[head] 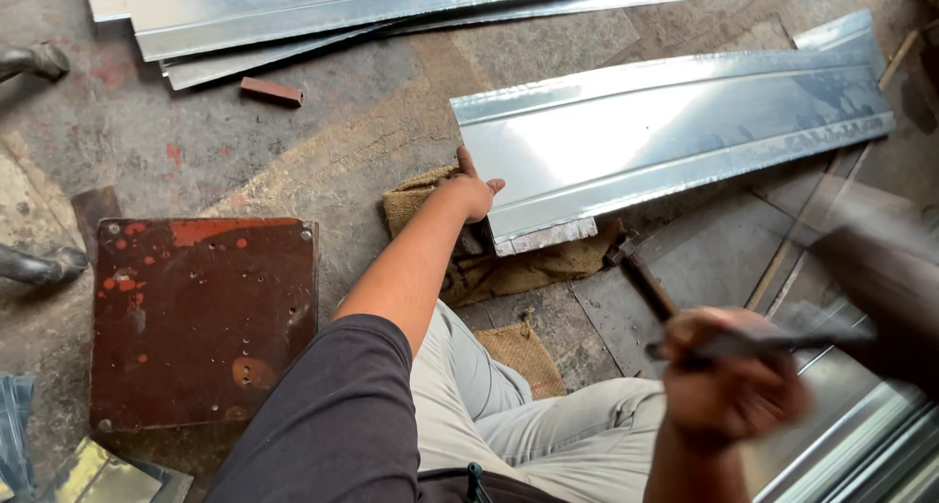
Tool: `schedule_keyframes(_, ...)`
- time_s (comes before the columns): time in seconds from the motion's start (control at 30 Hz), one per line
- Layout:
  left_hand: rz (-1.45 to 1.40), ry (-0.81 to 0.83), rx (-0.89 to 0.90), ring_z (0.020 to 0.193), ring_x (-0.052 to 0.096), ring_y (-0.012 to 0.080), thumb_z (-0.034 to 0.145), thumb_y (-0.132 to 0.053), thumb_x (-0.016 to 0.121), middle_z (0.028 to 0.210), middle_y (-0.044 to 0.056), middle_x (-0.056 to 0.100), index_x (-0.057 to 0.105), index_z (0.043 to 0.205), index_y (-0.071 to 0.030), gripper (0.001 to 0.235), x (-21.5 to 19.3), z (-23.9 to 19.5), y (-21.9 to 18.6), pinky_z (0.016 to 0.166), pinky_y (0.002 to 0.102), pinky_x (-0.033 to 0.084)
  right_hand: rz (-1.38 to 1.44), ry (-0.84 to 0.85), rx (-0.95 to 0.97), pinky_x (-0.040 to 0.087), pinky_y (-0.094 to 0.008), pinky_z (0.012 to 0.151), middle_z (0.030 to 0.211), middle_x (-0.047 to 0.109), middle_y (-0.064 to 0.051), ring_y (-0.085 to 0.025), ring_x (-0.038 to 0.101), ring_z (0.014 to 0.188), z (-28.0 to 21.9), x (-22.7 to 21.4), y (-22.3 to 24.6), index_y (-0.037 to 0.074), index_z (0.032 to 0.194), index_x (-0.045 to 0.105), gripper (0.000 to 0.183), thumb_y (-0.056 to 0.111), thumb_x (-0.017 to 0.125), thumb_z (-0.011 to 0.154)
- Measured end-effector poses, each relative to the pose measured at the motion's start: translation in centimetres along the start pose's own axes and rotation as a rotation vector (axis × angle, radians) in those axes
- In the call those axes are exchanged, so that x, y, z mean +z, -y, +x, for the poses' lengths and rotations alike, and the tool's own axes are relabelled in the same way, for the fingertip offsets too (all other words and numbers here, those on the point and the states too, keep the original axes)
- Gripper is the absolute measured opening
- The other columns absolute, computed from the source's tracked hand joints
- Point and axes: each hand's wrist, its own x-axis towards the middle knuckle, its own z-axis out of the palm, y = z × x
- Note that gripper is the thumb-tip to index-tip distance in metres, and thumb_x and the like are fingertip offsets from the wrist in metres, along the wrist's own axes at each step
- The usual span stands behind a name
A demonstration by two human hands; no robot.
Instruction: The person hammers the folded edge of a metal sheet using a hammer. They reposition the metal sheet on a wooden block and repeat the hammering motion along its seam to secure the fold.
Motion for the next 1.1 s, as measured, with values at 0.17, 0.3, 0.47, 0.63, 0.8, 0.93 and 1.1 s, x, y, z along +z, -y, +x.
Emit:
schedule_keyframes(0.17, -0.009, -0.025, 0.040, 0.157, 0.005, 0.0452, 0.104, -0.063, 0.029, 0.170, 0.024, 0.005, -0.036, 0.153, -0.009, 0.098, 0.4, 1.0, 0.7, 0.125, 0.051, 0.019, 0.179, 0.076, 0.006, 0.043, -0.021, 0.053, 0.083, 0.068, -0.004, -0.007, 0.055, 0.058, -3.8, -0.2, -4.3, 0.011, 0.126, 0.072, 0.050, 0.054, 0.053, 0.108)
schedule_keyframes(0.3, 0.035, -0.030, 0.037, 0.157, 0.008, 0.0455, 0.104, -0.064, 0.028, 0.170, 0.023, 0.007, -0.036, 0.153, -0.007, 0.099, 0.6, 1.2, 0.6, 0.126, 0.050, 0.019, -0.754, 0.388, 0.563, 0.048, -0.028, 0.057, 0.077, 0.068, -0.003, -0.014, 0.062, 0.063, -9.5, 3.3, -9.3, 0.004, 0.106, 0.073, 0.029, 0.032, 0.067, 0.102)
schedule_keyframes(0.47, 0.040, -0.071, 0.077, 0.155, 0.015, 0.0480, 0.104, -0.064, 0.028, 0.170, 0.026, 0.010, -0.035, 0.154, -0.005, 0.099, 0.8, 1.4, 0.9, 0.126, 0.049, 0.021, -0.489, 0.211, 0.600, 0.043, -0.024, 0.049, 0.069, 0.064, -0.001, -0.009, 0.054, 0.057, -6.3, 2.9, -6.2, 0.000, 0.104, 0.075, 0.032, 0.031, 0.067, 0.103)
schedule_keyframes(0.63, 0.005, -0.045, 0.064, 0.155, 0.014, 0.0481, 0.104, -0.063, 0.030, 0.169, 0.027, 0.010, -0.036, 0.153, -0.007, 0.099, 0.4, 0.6, 0.8, 0.124, 0.050, 0.023, -0.034, 0.023, 0.107, 0.047, -0.024, 0.053, 0.083, 0.066, -0.007, -0.010, 0.057, 0.061, -3.6, 1.4, -2.1, 0.003, 0.115, 0.071, 0.032, 0.034, 0.064, 0.107)
schedule_keyframes(0.8, 0.026, -0.051, 0.078, 0.155, 0.016, 0.0479, 0.104, -0.063, 0.028, 0.169, 0.024, 0.011, -0.036, 0.152, -0.008, 0.097, 0.7, 1.2, 0.9, 0.123, 0.051, 0.024, -0.512, 0.238, 0.276, 0.045, -0.026, 0.055, 0.072, 0.061, -0.007, -0.013, 0.052, 0.057, -8.5, 1.7, -8.3, -0.002, 0.104, 0.073, 0.030, 0.028, 0.070, 0.103)
schedule_keyframes(0.93, 0.041, -0.060, 0.079, 0.153, 0.018, 0.0498, 0.105, -0.063, 0.026, 0.169, 0.027, 0.010, -0.038, 0.152, -0.006, 0.098, 1.0, 2.0, 1.0, 0.122, 0.051, 0.029, -0.752, 0.306, 0.834, 0.042, -0.026, 0.051, 0.062, 0.060, -0.003, -0.011, 0.049, 0.054, -8.5, 2.5, -9.2, -0.001, 0.100, 0.076, 0.028, 0.027, 0.071, 0.099)
schedule_keyframes(1.1, 0.041, -0.067, 0.104, 0.152, 0.020, 0.0505, 0.104, -0.064, 0.028, 0.169, 0.028, 0.009, -0.037, 0.151, -0.007, 0.098, 0.7, 1.6, 1.2, 0.122, 0.049, 0.028, -0.417, 0.102, 0.389, 0.041, -0.024, 0.047, 0.071, 0.061, -0.002, -0.006, 0.052, 0.057, -3.2, 1.6, -3.3, -0.004, 0.115, 0.071, 0.035, 0.028, 0.063, 0.106)
